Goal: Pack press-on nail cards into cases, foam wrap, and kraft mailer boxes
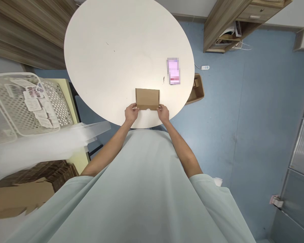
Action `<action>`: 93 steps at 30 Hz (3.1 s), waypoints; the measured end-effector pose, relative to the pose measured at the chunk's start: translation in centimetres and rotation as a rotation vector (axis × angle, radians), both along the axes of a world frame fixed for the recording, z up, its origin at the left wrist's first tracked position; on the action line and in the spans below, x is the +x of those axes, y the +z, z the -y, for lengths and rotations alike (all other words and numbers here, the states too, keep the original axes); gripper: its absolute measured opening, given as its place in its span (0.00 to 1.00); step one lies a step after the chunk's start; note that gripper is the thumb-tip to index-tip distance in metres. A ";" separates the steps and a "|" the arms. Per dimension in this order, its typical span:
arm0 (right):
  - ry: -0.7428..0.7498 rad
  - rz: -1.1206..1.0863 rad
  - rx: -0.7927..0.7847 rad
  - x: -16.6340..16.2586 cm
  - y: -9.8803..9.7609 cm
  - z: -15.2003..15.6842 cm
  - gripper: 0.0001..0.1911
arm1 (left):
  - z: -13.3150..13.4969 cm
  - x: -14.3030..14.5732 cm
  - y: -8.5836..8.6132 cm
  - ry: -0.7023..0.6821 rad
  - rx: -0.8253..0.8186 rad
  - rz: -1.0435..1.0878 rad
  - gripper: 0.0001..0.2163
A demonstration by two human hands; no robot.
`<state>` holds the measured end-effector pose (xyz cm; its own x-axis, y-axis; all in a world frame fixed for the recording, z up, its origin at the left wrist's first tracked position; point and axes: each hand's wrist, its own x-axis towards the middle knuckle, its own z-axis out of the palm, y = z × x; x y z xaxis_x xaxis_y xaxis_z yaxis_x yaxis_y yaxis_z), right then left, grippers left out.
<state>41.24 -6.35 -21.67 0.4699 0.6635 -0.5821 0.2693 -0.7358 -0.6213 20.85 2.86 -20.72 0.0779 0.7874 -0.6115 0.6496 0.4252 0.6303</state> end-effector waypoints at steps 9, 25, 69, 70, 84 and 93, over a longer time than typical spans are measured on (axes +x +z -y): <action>-0.002 -0.022 0.236 0.2 4.6 0.8 0.25 | -0.1 -0.1 4.2 -0.023 0.155 0.168 0.20; -0.384 -0.140 0.262 3.8 4.3 8.7 0.42 | -0.8 3.0 4.0 -0.275 -0.087 0.353 0.26; -0.669 -0.172 0.376 2.7 1.9 11.0 0.43 | -3.3 7.1 2.0 -0.550 -0.083 0.327 0.29; -0.681 -0.177 0.376 2.6 2.1 11.0 0.42 | -3.3 7.2 2.1 -0.548 -0.086 0.330 0.28; -0.790 -0.204 0.304 -0.4 1.7 11.5 0.29 | -2.0 6.6 1.0 -0.528 -0.095 0.269 0.27; -0.861 -0.250 0.219 -1.3 -0.8 11.7 0.23 | -1.6 5.6 -1.7 -0.483 -0.142 0.148 0.19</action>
<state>39.91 -18.00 -22.45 0.7302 0.2506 -0.6356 -0.4770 -0.4791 -0.7369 26.50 4.42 -22.37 0.5052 0.5508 -0.6643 0.7010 0.1870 0.6882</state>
